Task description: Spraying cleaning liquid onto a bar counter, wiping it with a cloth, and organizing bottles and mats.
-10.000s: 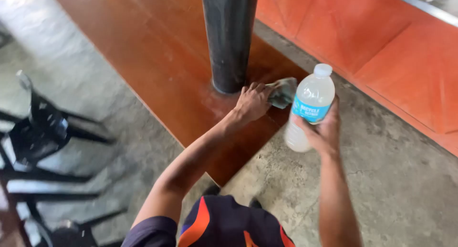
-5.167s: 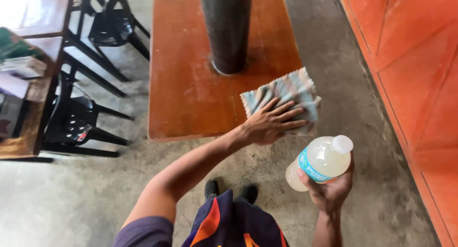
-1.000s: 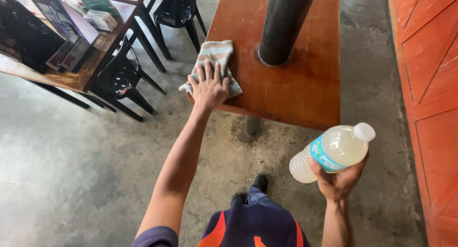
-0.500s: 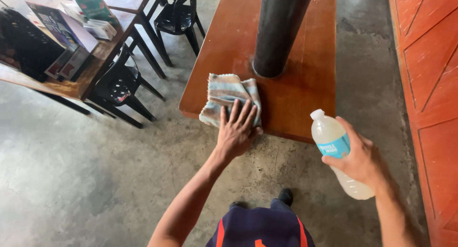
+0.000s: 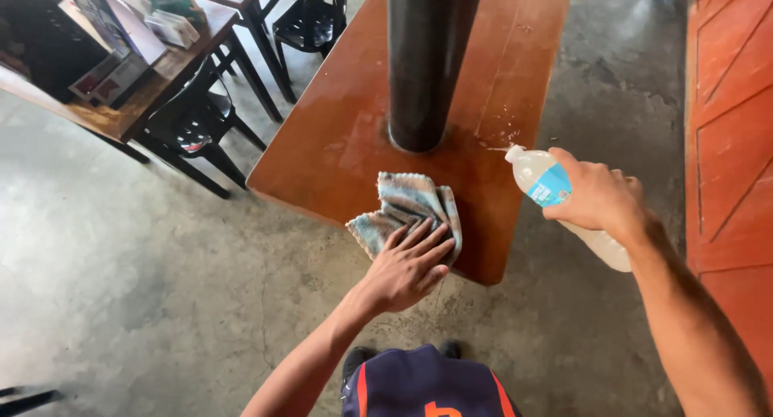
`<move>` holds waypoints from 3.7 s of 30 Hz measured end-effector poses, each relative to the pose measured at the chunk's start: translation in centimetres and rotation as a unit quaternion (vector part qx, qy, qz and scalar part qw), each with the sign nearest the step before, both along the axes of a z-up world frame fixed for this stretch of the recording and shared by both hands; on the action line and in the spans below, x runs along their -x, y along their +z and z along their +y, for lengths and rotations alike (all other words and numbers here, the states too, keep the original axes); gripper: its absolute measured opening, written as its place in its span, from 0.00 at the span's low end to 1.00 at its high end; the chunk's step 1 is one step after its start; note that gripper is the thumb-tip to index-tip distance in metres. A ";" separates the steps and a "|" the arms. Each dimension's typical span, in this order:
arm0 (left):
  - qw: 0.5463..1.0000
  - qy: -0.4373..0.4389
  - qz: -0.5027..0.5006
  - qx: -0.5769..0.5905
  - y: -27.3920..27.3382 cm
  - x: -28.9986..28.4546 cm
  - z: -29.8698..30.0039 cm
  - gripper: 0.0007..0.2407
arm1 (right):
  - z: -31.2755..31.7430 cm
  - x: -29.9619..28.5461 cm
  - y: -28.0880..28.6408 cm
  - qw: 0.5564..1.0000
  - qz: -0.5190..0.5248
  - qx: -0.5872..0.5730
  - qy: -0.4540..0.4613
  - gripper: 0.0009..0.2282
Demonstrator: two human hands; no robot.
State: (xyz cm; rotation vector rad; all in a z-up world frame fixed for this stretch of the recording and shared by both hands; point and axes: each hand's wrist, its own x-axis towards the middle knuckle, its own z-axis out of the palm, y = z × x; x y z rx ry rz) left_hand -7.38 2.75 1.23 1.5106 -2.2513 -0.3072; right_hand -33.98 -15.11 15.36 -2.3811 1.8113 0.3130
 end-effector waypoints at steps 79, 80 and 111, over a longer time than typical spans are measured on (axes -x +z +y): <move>0.792 0.594 -0.140 0.013 1.1 16.2 -43.1 0.34 | -50.7 -2.8 -13.3 0.544 -0.745 -0.070 0.380 0.50; 0.787 0.603 -0.130 0.001 1.1 13.6 -44.4 0.34 | -51.1 -3.3 -13.4 0.543 -0.743 -0.067 0.385 0.50; 0.328 0.901 0.272 -0.079 4.5 16.8 -15.9 0.30 | -53.3 -0.9 -19.3 0.576 -0.701 -0.006 0.420 0.51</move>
